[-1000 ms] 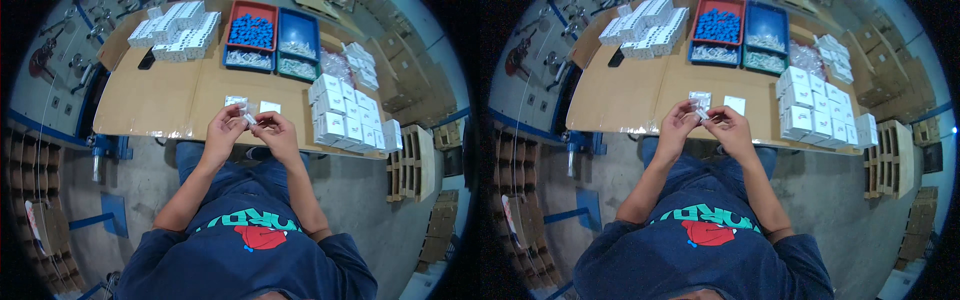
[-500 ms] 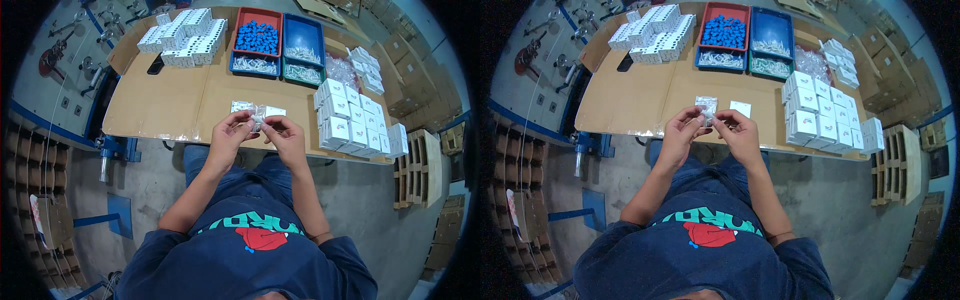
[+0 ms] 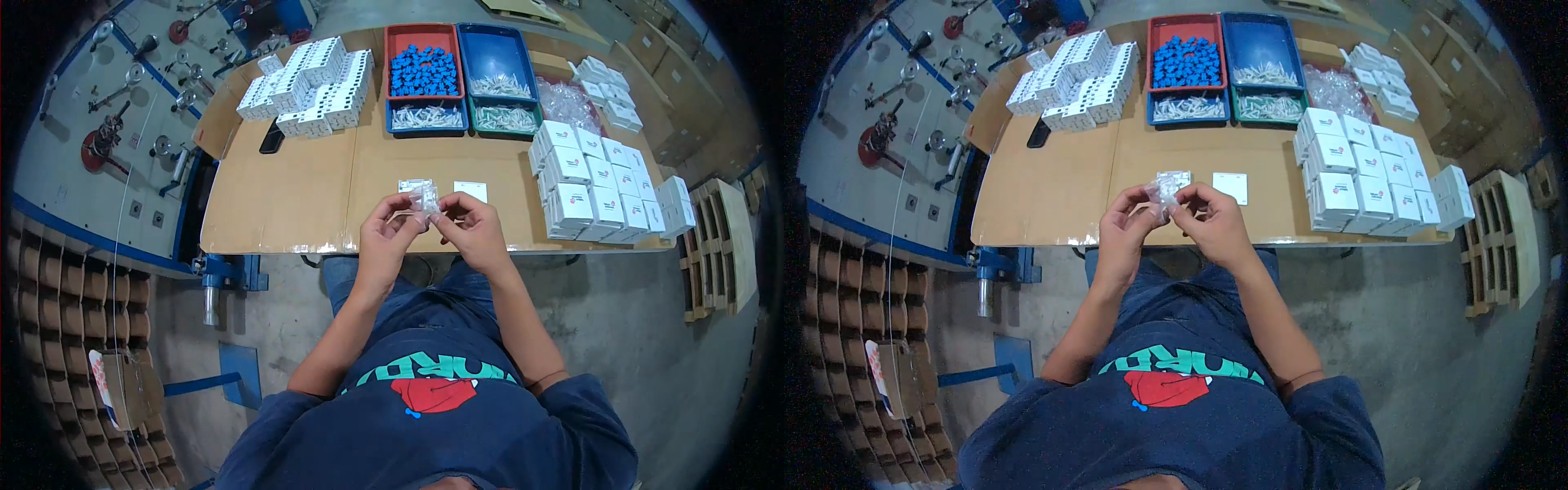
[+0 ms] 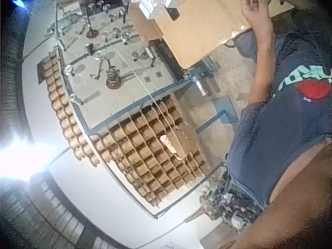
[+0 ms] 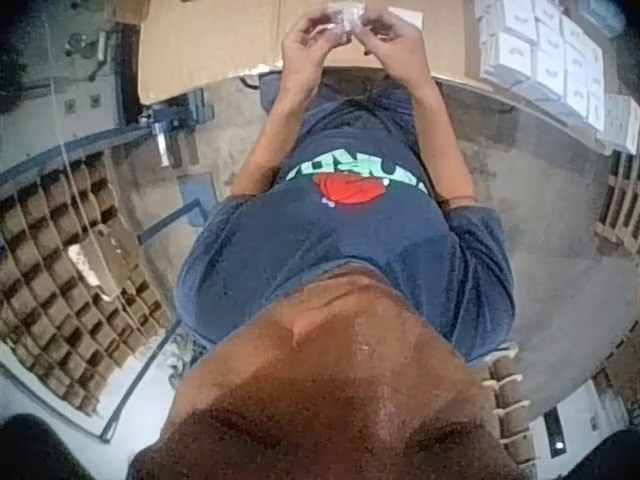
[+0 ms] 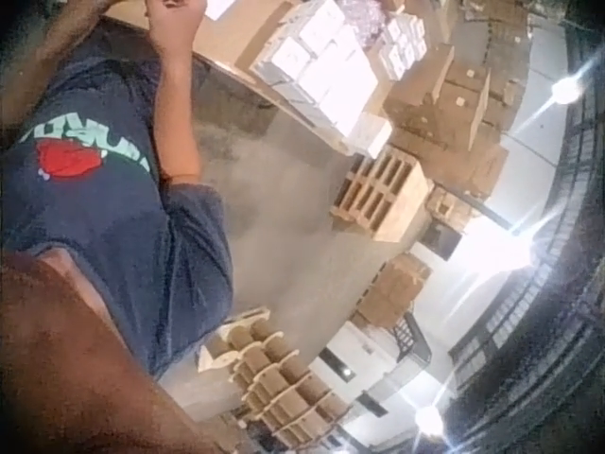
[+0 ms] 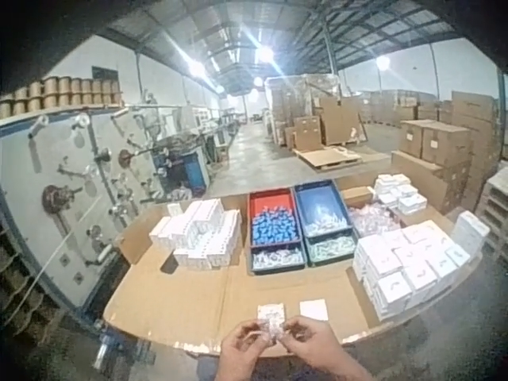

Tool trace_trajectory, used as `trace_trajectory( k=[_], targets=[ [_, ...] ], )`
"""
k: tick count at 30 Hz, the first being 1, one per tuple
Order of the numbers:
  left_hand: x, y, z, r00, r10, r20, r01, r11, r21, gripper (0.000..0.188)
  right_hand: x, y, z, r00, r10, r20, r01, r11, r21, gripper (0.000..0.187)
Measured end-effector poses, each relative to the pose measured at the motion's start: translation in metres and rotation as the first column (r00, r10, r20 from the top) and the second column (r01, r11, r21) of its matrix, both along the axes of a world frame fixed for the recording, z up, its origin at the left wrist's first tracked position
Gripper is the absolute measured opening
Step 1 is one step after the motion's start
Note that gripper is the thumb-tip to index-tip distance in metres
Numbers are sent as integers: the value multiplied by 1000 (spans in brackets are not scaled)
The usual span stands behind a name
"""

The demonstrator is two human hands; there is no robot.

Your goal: Assembling and packaging electronic or mechanical components into white boxes.

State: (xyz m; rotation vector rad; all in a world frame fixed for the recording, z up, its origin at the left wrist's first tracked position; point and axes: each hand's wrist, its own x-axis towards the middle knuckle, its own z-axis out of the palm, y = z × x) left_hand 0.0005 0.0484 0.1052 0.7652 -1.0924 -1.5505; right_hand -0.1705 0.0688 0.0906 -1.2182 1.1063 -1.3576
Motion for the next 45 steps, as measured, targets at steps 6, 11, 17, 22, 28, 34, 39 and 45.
trace_trajectory(
  k=[6, 11, 17, 22, 28, 34, 39, 45],
  targets=[
    [-2, -4, -7, 1000, -27, -7, 27, 1000, 2, 30, 5, 3, 11, 984, -6, 176, 4, 1000, 11, 17],
    [-2, -8, -8, 997, -68, -28, 71, 993, 90, 23, -4, 3, 9, 989, -22, 147, 12, 998, 64, 17],
    [-5, -16, -16, 993, -63, -103, 79, 985, 156, 21, -10, -9, 4, 1000, 6, 5, -6, 999, 47, 17],
    [-14, -18, -26, 992, -52, -118, 77, 973, 219, 21, -20, -15, 0, 997, 62, 35, -66, 992, 111, 20],
    [-31, -27, -36, 992, -104, -67, 118, 958, 260, 22, -30, -13, -9, 974, -28, 225, -7, 988, 152, 23],
    [-43, -43, -35, 990, -114, -80, 131, 958, 254, 26, -43, -15, -13, 973, -70, 220, 49, 994, 98, 28],
    [-39, -47, -36, 980, -191, -53, 196, 972, 131, 35, -44, -22, -14, 967, -119, 224, 92, 988, 125, 26],
    [-26, -46, -37, 995, -101, -12, 102, 988, 118, 32, -38, -24, -10, 980, -66, 188, 40, 989, 139, 25]
  ],
)
